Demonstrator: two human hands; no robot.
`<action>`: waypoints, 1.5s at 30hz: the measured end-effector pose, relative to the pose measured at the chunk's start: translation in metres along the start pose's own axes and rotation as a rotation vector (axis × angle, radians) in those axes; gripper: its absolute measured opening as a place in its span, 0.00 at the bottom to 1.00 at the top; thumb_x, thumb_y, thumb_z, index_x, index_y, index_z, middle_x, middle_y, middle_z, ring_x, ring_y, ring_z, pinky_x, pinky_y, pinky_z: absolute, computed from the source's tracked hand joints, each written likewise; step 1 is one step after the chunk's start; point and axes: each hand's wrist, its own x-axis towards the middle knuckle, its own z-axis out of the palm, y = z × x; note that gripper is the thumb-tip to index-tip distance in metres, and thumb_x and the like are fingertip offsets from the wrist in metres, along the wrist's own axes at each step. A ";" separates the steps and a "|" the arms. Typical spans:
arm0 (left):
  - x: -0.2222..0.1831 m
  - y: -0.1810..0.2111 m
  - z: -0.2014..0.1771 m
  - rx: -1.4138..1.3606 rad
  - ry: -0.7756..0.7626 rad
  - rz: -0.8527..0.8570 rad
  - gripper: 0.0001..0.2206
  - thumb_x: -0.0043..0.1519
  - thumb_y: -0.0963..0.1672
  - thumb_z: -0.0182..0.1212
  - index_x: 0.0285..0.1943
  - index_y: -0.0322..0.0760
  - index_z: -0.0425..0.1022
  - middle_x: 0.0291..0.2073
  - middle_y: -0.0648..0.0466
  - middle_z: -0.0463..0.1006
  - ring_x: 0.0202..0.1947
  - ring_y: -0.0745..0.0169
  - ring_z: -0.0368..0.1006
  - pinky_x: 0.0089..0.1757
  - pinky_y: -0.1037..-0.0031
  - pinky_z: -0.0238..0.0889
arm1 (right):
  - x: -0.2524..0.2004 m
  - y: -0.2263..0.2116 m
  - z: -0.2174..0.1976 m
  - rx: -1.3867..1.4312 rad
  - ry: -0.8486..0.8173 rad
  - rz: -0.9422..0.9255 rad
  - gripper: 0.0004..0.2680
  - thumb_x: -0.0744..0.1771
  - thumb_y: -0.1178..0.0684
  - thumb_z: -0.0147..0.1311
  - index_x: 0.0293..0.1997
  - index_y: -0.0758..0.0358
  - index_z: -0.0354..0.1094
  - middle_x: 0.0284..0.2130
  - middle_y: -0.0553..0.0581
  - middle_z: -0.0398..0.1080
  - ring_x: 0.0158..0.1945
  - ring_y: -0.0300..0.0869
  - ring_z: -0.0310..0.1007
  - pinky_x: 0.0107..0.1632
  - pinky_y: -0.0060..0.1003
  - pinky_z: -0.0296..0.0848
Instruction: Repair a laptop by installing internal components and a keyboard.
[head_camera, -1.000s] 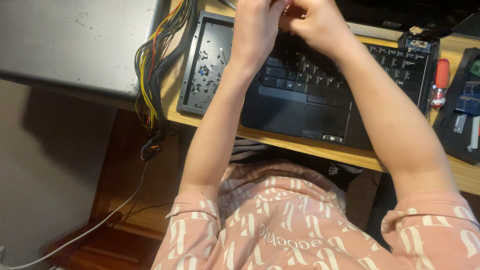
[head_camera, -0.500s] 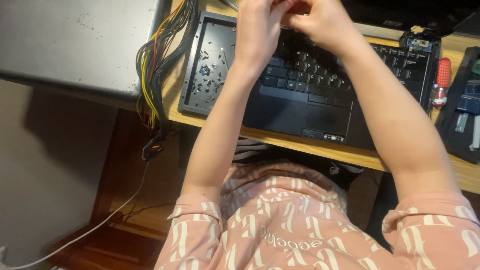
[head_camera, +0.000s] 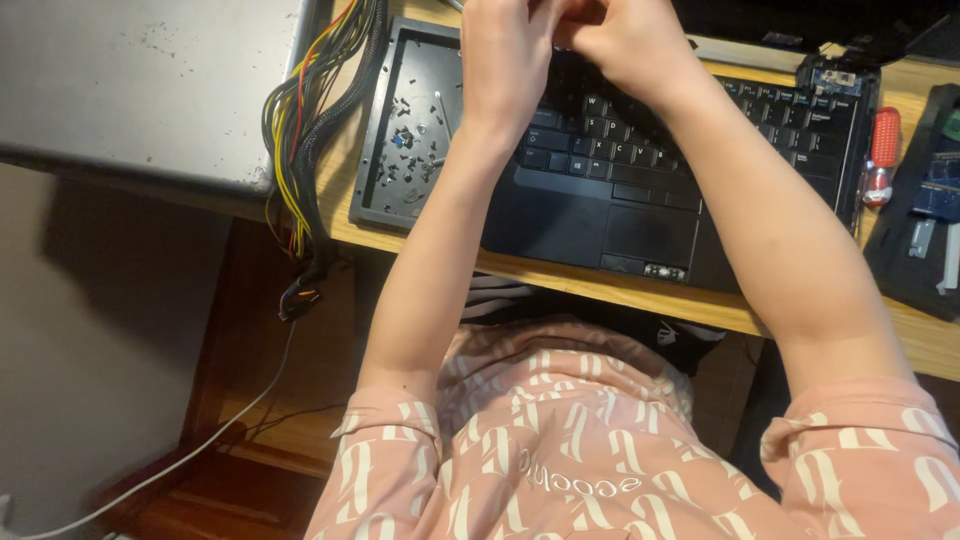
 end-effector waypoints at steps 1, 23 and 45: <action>-0.002 -0.003 0.001 0.000 -0.002 -0.002 0.07 0.61 0.44 0.65 0.40 0.33 0.80 0.29 0.45 0.82 0.30 0.44 0.80 0.35 0.61 0.71 | -0.001 0.005 -0.001 0.002 0.000 0.003 0.05 0.70 0.62 0.58 0.51 0.67 0.74 0.43 0.53 0.78 0.47 0.39 0.78 0.52 0.35 0.75; -0.002 0.014 -0.009 -0.003 -0.087 0.015 0.04 0.63 0.39 0.62 0.42 0.32 0.80 0.36 0.46 0.79 0.39 0.45 0.78 0.42 0.62 0.69 | -0.001 -0.016 -0.011 -0.097 0.047 -0.020 0.06 0.66 0.60 0.63 0.43 0.71 0.75 0.32 0.58 0.77 0.37 0.37 0.76 0.41 0.34 0.73; -0.011 0.012 -0.006 0.049 -0.099 -0.011 0.05 0.63 0.39 0.62 0.45 0.32 0.80 0.38 0.44 0.77 0.40 0.44 0.76 0.42 0.62 0.68 | 0.001 -0.012 -0.010 -0.027 0.014 -0.016 0.07 0.66 0.59 0.63 0.44 0.71 0.74 0.34 0.56 0.78 0.38 0.35 0.75 0.42 0.32 0.74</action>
